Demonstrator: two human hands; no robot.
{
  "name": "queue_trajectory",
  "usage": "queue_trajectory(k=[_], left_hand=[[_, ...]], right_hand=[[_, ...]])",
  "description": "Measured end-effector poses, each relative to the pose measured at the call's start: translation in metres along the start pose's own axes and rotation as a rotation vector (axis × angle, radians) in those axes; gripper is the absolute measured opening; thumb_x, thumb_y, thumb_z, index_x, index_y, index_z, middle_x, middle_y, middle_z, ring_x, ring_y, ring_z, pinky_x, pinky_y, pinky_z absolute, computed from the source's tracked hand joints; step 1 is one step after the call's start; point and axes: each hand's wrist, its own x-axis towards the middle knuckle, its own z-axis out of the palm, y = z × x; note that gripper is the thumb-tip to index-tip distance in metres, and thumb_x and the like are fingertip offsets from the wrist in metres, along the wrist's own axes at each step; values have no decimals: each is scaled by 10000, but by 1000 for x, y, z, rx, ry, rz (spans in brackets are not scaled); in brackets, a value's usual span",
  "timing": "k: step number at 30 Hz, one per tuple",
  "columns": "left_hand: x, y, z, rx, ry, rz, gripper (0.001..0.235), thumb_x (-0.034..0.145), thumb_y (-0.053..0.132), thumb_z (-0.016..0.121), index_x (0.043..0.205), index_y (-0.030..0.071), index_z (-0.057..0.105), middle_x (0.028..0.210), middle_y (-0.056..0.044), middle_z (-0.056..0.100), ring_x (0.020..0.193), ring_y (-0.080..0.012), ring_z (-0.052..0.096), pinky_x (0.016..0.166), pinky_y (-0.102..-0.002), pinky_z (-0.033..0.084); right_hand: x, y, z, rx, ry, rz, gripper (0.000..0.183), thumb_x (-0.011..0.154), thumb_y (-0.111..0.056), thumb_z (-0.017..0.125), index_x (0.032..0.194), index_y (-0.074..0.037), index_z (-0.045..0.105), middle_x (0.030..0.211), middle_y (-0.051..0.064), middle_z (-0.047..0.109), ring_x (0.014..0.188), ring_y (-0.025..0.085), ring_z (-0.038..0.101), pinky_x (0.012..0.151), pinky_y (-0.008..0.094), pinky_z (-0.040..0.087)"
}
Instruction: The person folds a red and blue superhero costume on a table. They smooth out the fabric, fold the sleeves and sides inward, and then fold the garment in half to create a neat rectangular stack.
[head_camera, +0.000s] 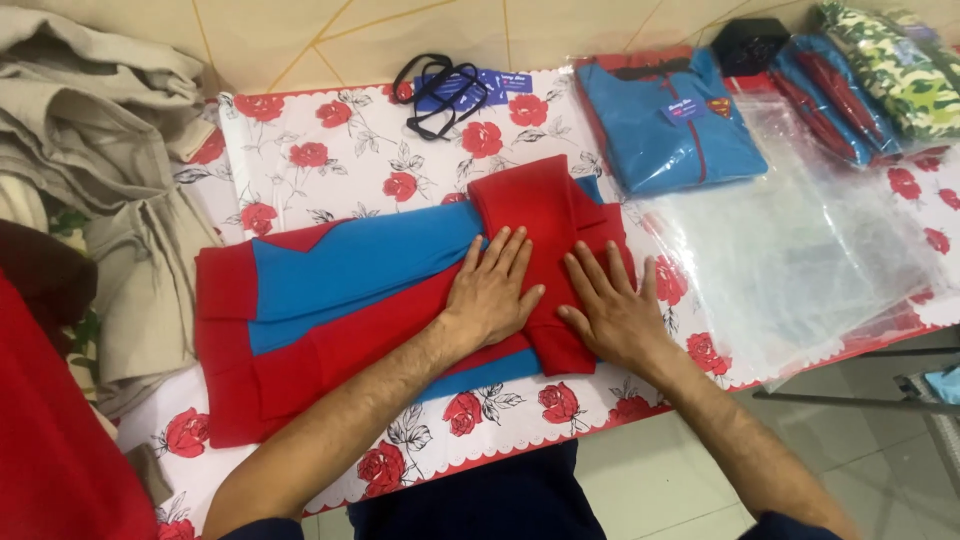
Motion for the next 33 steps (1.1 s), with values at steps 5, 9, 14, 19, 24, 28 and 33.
queue_trajectory(k=[5, 9, 14, 19, 24, 28, 33], left_hand=[[-22, 11, -11, 53, 119, 84, 680, 1058, 482, 347, 1557, 21, 353, 1645, -213, 270, 1539, -390, 191, 1206, -658, 106], [-35, 39, 16, -51, 259, 227, 763, 955, 601, 487, 1421, -1, 536, 1417, -240, 519, 1385, -404, 444, 1108, -622, 322], [-32, 69, 25, -27, 231, 147, 931, 827, 650, 630, 1423, -55, 514, 1387, -292, 496, 1331, -504, 408, 1044, -749, 294], [-30, 85, 25, -139, 289, 87, 1064, 776, 627, 705, 1474, -117, 401, 1433, -355, 411, 1359, -626, 341, 1017, -901, 145], [-24, 80, 27, -538, 518, 93, 858, 852, 304, 777, 1462, -86, 317, 1281, -273, 528, 1236, -492, 552, 1048, -838, 222], [-46, 65, -3, -639, 551, 131, 614, 816, 71, 633, 1384, -32, 425, 1109, -245, 666, 995, -470, 692, 884, -659, 506], [-77, 62, -56, -776, 447, 309, 476, 838, -23, 532, 1306, 27, 604, 1048, -167, 725, 959, -405, 739, 771, -494, 618]], right_hand=[[-26, 13, -19, 58, -71, 13, 746, 989, -692, 294, 1612, -289, 225, 1709, 11, 161, 1565, 388, 65, 1165, 748, 55], [-27, 30, 10, 250, 341, 130, 471, 977, -564, 583, 1261, -202, 683, 1451, 33, 560, 1405, 312, 474, 1172, 630, 268], [-4, 17, 21, 390, 418, 138, 285, 904, -435, 719, 1002, -167, 716, 1254, 1, 629, 1235, 281, 564, 1104, 573, 312], [1, 10, 4, 826, 590, 63, 163, 803, -224, 858, 833, -141, 721, 994, 42, 714, 985, 302, 684, 855, 416, 492], [-18, -22, -41, 1507, 352, 52, 129, 863, -78, 808, 949, -44, 719, 699, 91, 736, 685, 159, 713, 649, 303, 562], [-32, -17, -47, 1598, 248, -145, 293, 838, 41, 748, 1130, 33, 728, 980, 188, 791, 874, 220, 736, 776, 380, 603], [-28, 29, -23, 1431, 626, -235, 205, 787, 70, 788, 990, 61, 757, 985, 228, 743, 776, 255, 734, 674, 340, 589]])
